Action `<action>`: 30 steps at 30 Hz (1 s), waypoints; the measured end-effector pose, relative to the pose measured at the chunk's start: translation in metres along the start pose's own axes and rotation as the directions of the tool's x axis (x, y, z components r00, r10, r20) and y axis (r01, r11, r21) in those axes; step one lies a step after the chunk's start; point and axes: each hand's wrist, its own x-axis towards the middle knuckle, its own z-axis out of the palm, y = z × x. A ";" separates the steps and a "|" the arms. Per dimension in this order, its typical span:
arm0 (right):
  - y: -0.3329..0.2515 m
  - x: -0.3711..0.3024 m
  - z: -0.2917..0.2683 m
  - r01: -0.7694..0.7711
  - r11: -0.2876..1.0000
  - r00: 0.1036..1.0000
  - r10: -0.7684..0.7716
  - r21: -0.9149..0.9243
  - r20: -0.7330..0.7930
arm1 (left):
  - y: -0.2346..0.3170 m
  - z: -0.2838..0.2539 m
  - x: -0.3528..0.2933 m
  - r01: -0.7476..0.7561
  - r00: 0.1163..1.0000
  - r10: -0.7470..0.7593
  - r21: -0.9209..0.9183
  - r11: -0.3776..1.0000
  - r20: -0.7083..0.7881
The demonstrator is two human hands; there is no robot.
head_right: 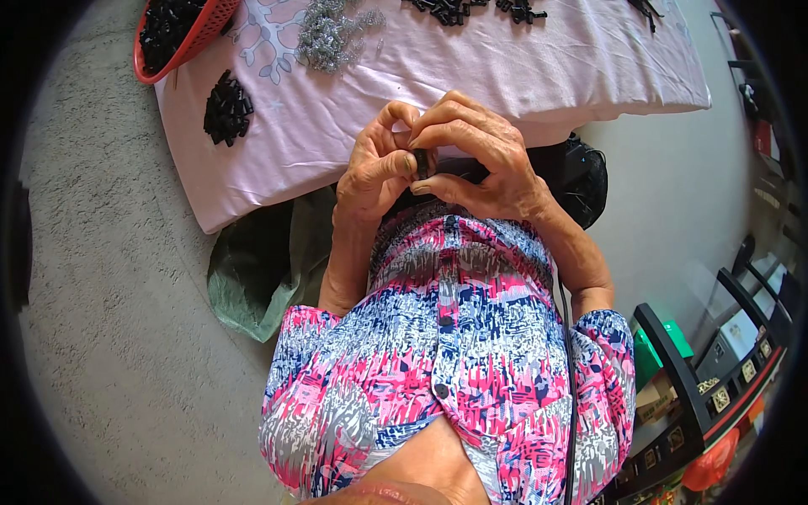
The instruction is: Assembling small black plastic parts with silver components by hand on a workbench.
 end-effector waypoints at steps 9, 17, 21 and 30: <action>-0.001 0.005 0.000 0.085 0.994 0.996 -0.085 -0.075 0.005 | 0.003 -0.002 0.000 0.023 1.000 -0.023 0.011 1.000 -0.003; -0.006 0.010 0.002 0.058 0.992 0.998 -0.057 -0.109 0.005 | 0.009 0.007 -0.003 0.046 0.997 -0.047 -0.014 0.999 -0.057; -0.005 0.009 -0.007 -0.112 0.993 0.993 0.113 0.037 -0.019 | 0.039 0.019 -0.016 -0.107 0.974 0.172 0.369 0.923 -0.146; 0.038 -0.023 -0.030 -0.290 0.946 0.902 0.221 -0.142 -0.372 | 0.140 0.015 -0.013 -0.123 0.447 0.889 0.978 0.171 -0.100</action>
